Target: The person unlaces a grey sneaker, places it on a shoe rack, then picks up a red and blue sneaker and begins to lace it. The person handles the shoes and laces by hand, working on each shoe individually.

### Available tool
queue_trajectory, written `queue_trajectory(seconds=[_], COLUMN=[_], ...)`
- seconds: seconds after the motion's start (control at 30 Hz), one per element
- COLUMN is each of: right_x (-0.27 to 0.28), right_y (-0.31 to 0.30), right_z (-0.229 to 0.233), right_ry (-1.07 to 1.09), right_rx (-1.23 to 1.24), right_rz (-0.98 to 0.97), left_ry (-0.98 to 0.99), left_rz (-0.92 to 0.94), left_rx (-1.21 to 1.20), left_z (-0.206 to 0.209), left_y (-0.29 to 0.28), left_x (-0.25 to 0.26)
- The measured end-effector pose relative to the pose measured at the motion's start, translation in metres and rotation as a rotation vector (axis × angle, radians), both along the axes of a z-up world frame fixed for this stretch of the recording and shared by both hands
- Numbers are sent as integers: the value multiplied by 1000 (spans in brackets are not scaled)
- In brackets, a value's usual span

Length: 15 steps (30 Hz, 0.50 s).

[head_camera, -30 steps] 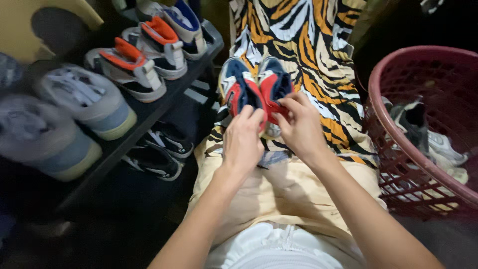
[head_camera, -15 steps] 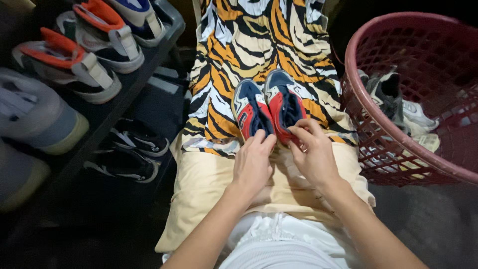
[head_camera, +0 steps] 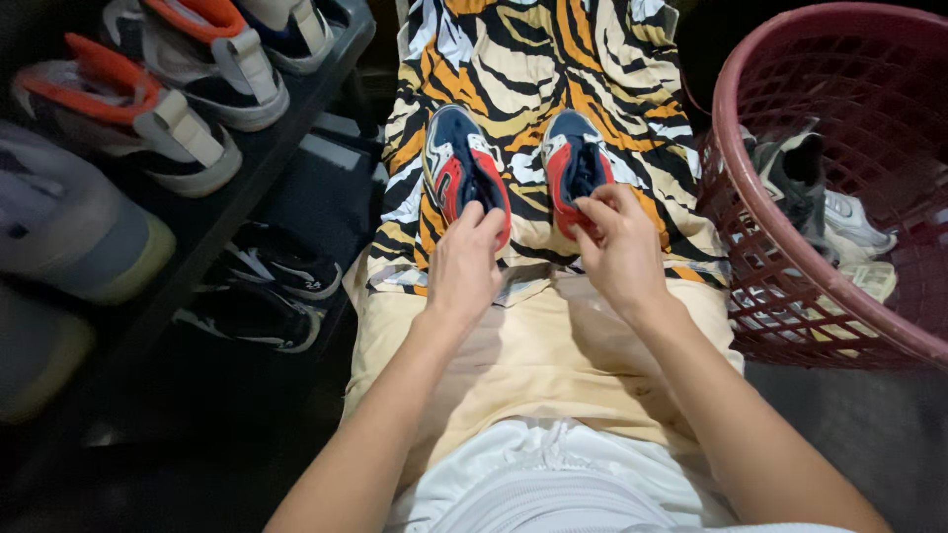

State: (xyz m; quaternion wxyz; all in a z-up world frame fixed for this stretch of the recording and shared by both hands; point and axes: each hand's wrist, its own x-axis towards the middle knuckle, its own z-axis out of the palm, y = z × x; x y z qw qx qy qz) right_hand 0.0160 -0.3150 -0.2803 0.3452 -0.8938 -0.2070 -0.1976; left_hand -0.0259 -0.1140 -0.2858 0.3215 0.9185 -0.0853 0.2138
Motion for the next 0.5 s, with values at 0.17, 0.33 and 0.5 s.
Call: queue_trajectory(seconds=[0.17, 0.33, 0.5], right_x=[24, 27, 20], right_y=[-2, 7, 32], right_z=[3, 15, 25], right_ry=[25, -53, -265], right_rx=[-95, -204, -191], right_rz=[-20, -13, -22], left_ry=[9, -33, -50], left_rz=[-19, -22, -27], left_rx=[-2, -48, -70], left_z=[-4, -3, -5], left_y=[4, 4, 5], left_x=[6, 8, 3])
